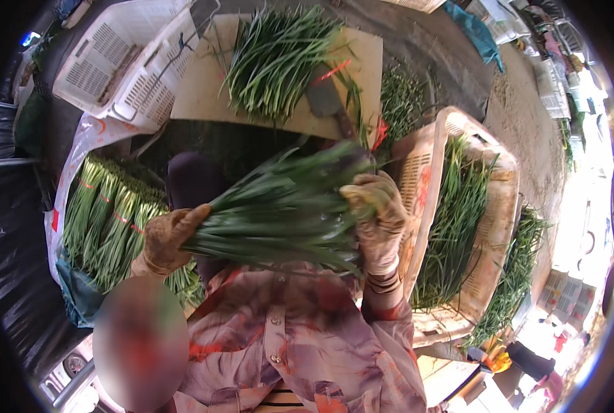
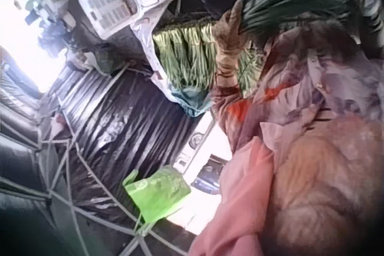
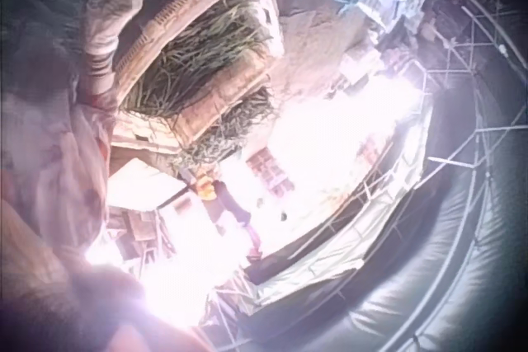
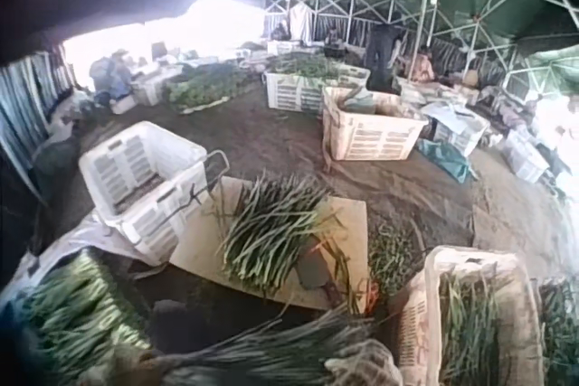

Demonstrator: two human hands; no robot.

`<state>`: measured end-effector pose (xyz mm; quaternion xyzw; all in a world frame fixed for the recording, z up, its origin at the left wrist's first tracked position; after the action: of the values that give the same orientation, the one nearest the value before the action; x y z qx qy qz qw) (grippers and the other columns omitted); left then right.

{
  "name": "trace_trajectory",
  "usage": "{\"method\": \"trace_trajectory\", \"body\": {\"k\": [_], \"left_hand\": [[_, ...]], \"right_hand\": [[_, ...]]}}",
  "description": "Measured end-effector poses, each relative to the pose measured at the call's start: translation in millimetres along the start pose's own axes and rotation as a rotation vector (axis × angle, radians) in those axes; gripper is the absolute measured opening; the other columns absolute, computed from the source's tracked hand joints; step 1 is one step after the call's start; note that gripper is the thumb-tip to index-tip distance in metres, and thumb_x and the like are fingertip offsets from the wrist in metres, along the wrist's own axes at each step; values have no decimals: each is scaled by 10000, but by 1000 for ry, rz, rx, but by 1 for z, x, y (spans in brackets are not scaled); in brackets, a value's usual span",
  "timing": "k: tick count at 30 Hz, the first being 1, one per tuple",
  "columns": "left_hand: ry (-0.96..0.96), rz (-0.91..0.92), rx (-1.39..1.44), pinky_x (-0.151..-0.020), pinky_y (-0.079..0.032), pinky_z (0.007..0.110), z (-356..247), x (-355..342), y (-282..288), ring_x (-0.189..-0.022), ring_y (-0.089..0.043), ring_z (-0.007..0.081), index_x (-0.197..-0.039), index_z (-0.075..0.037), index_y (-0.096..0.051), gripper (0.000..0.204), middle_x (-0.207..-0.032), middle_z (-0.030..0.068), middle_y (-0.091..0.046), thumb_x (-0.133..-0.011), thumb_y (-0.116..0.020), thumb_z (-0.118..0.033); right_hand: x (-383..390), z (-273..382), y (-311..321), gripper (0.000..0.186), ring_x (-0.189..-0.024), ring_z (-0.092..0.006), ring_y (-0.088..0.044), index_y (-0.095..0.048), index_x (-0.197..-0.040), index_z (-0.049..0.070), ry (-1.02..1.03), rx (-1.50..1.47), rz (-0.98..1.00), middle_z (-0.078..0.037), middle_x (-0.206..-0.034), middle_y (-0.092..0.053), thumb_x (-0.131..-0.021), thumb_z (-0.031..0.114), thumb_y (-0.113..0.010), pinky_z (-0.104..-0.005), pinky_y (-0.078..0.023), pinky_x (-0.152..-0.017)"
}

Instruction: The person gathers green leafy vegetables from a basket, aligns them into a neat bunch, and secures the bundle with a rubber band. The person repeats this process multiple times, placing finished bundles on a nearby surface.

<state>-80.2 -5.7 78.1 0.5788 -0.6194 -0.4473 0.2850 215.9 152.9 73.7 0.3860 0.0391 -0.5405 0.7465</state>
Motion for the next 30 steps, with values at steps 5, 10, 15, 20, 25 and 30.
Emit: {"method": "trace_trajectory", "body": {"k": [5, 10, 15, 20, 25, 30], "left_hand": [[641, -204, 858, -570, -503, 261, 49, -17, 5, -640, -586, 112, -1070, -19, -577, 361, -839, 58, -656, -735, -710, -25], [594, -484, 1082, -490, -461, 228, 77, -117, 42, -548, -572, 132, -916, -34, -599, 297, -811, 102, -656, -683, -774, -91], [597, -436, 1220, -525, -468, 245, 98, -213, 12, -677, -581, 114, -1024, -50, -576, 402, -880, 56, -646, -691, -782, -139], [883, -7, 812, -894, -410, 389, 164, -243, -107, -1123, -458, 286, -1395, -45, -252, 962, -1322, 170, -446, -667, -803, -350], [779, 101, 474, -1067, -323, 409, 181, -254, -115, -1343, -324, 339, -1439, 54, -157, 1205, -1437, 253, -331, -641, -738, -637], [698, 247, 53, -1053, -340, 365, 183, -266, -71, -1281, -421, 330, -1348, 43, -404, 1026, -1366, 235, -442, -690, -630, -712]], "right_hand": [[40, -64, 8, 285, -945, -127, -581, -603, -1139, -11, -631, -549, -226, -57, -1009, -619, -936, 187, -575, -250, -462, -847], [47, -73, -2, 301, -943, -137, -595, -596, -1163, 8, -557, -232, -66, -75, -1037, -625, -907, 165, -616, -264, -469, -863], [37, -81, 1, 261, -914, -173, -605, -614, -1125, 6, -586, -170, -67, -88, -1003, -634, -906, 148, -599, -286, -476, -844], [9, -90, -7, 228, -907, -209, -625, -629, -1087, 12, -502, -115, -43, -110, -984, -652, -893, 130, -609, -302, -490, -824], [-44, -81, -34, 207, -848, -247, -639, -632, -1069, 54, -305, -38, 37, -113, -935, -650, -874, 122, -619, -314, -508, -759], [-87, -100, -87, 341, -891, -294, -615, -576, -1139, 58, -256, -146, 230, -150, -1045, -599, -871, 264, -627, -353, -495, -779]]}}
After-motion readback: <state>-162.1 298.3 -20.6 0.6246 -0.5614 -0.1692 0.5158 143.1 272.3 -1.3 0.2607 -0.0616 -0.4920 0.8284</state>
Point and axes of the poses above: each hand's wrist, its own x-axis away from the middle knuckle, its own y-axis out of the back of the hand, z = x × y, the point moved 3 cm from there along -x, towards the middle knuckle
